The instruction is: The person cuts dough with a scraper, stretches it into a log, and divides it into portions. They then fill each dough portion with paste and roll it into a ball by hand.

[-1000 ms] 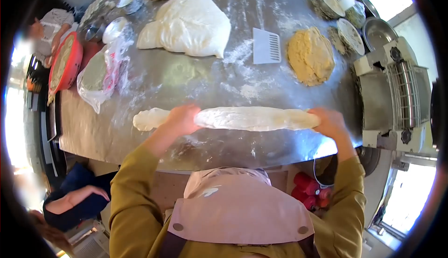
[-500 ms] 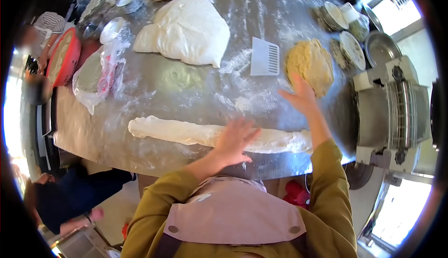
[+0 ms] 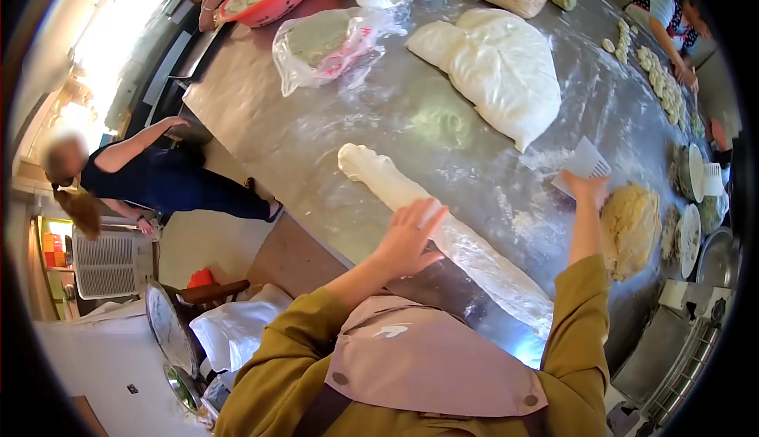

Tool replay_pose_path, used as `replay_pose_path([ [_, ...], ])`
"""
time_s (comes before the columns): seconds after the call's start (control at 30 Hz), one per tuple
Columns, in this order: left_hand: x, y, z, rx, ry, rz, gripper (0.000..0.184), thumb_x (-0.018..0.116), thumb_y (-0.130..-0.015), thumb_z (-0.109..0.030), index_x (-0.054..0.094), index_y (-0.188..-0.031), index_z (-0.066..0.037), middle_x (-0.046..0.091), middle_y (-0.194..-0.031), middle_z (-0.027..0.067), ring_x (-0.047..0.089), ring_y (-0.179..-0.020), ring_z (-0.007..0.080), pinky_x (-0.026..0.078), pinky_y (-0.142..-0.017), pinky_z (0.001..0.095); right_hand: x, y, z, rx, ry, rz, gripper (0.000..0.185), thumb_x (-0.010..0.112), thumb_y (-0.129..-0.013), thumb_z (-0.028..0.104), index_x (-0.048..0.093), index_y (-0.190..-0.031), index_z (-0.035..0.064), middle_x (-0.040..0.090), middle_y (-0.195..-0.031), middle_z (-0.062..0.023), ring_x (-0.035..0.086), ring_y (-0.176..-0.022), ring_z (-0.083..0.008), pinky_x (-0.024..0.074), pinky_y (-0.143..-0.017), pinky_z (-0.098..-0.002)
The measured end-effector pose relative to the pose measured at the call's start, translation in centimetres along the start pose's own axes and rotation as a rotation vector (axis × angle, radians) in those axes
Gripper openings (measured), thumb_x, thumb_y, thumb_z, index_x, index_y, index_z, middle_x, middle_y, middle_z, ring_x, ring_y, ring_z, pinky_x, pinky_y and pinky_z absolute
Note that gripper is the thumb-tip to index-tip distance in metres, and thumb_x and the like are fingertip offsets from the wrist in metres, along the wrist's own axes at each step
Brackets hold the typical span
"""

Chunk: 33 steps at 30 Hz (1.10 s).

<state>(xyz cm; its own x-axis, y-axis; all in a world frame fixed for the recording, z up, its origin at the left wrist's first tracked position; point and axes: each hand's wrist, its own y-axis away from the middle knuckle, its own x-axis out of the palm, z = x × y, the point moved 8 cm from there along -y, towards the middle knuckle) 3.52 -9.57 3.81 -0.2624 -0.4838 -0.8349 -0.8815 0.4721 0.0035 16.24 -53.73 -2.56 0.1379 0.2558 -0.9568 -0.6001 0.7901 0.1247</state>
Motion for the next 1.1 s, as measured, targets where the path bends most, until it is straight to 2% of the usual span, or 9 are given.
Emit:
replay_pose_path([
  [0.13,-5.7,2.2,6.6,-0.184,-0.164,-0.131,0.106,0.084,-0.062,-0.038,0.030,-0.150,-0.014,0.023,-0.152,0.0232,0.024,-0.138,0.0442,0.022,-0.111,0.0543,-1.5,1.0,-0.3,-0.039,-0.298,0.211,0.068,0.086,-0.064,0.031,0.060,-0.120,0.0016,0.071,-0.102,-0.0139,0.069,-0.082,-0.0247,0.0556,-0.074,-0.0356],
  [0.17,-6.7,2.2,8.5,-0.232,-0.219,-0.118,0.109,0.086,-0.060,-0.038,0.029,-0.150,-0.014,0.021,-0.153,0.0236,0.022,-0.139,0.0447,0.022,-0.111,0.0543,-4.7,5.5,2.2,-0.133,-0.559,0.134,0.032,0.082,-0.071,0.021,0.070,-0.093,0.0009,0.071,-0.081,-0.0079,0.066,-0.067,-0.0182,0.0538,-0.061,-0.0335],
  [0.23,-8.7,1.6,12.0,-0.291,-0.158,-0.142,0.108,0.085,-0.061,-0.034,0.028,-0.151,-0.018,0.018,-0.153,0.0243,0.019,-0.141,0.0434,0.020,-0.112,0.0557,-8.4,14.2,6.2,-0.232,-0.688,0.108,0.021,0.077,-0.077,0.015,0.069,-0.090,0.0008,0.069,-0.076,-0.0054,0.063,-0.067,-0.0115,0.0519,-0.061,-0.0312],
  [0.3,-9.6,0.7,15.3,-0.295,-0.106,-0.175,0.109,0.086,-0.062,-0.029,0.026,-0.151,-0.015,0.020,-0.151,0.0265,0.022,-0.139,0.0439,0.025,-0.111,0.0536,-8.9,23.8,10.1,-0.409,-0.609,0.214,0.019,0.073,-0.081,0.013,0.067,-0.093,-0.0004,0.069,-0.078,-0.0062,0.062,-0.068,-0.0098,0.0508,-0.061,-0.0290],
  [0.47,-8.4,0.1,21.1,-0.164,0.437,-0.215,0.099,0.082,-0.072,-0.023,0.024,-0.148,-0.001,0.029,-0.145,0.0265,0.033,-0.134,0.0394,0.036,-0.106,0.0440,-2.2,39.4,15.8,-0.214,-0.691,0.390,0.022,0.065,-0.087,0.009,0.056,-0.101,-0.0045,0.068,-0.084,-0.0159,0.069,-0.075,-0.0220,0.0548,-0.066,-0.0340],
  [0.6,-8.2,0.0,23.1,-0.256,0.726,-0.128,0.090,0.078,-0.078,-0.023,0.025,-0.146,0.003,0.033,-0.141,0.0242,0.038,-0.130,0.0342,0.037,-0.105,0.0407,-0.3,42.5,19.0,-0.434,-0.374,0.150,0.022,0.060,-0.089,0.009,0.049,-0.103,-0.0039,0.066,-0.092,-0.0228,0.068,-0.073,-0.0354,0.0554,-0.063,-0.0410],
  [0.7,-9.0,-0.1,22.8,-0.167,0.597,-0.066,0.086,0.076,-0.080,-0.024,0.027,-0.145,0.004,0.035,-0.139,0.0227,0.039,-0.128,0.0342,0.036,-0.105,0.0396,0.6,44.2,20.3,-0.330,-0.137,0.252,0.023,0.054,-0.088,0.007,0.042,-0.104,-0.0017,0.064,-0.093,-0.0250,0.065,-0.077,-0.0427,0.0535,-0.066,-0.0480],
  [0.8,-8.2,0.0,24.3,-0.223,0.731,-0.096,0.085,0.076,-0.080,-0.025,0.028,-0.144,0.004,0.036,-0.140,0.0224,0.038,-0.129,0.0349,0.035,-0.107,0.0404,1.9,44.5,20.3,-0.201,-0.053,0.274,0.027,0.057,-0.087,0.011,0.041,-0.105,-0.0021,0.063,-0.093,-0.0256,0.066,-0.079,-0.0419,0.0538,-0.066,-0.0476],
  [1.1,-8.5,-3.0,21.7,-0.182,0.397,-0.004,0.094,0.083,-0.073,-0.030,0.030,-0.144,0.001,0.039,-0.137,0.0222,0.041,-0.126,0.0364,0.036,-0.106,0.0440,5.1,39.7,24.0,-0.166,0.004,0.198,0.028,0.058,-0.085,0.011,0.042,-0.104,-0.0024,0.067,-0.081,-0.0249,0.067,-0.078,-0.0427,0.0537,-0.069,-0.0493],
])
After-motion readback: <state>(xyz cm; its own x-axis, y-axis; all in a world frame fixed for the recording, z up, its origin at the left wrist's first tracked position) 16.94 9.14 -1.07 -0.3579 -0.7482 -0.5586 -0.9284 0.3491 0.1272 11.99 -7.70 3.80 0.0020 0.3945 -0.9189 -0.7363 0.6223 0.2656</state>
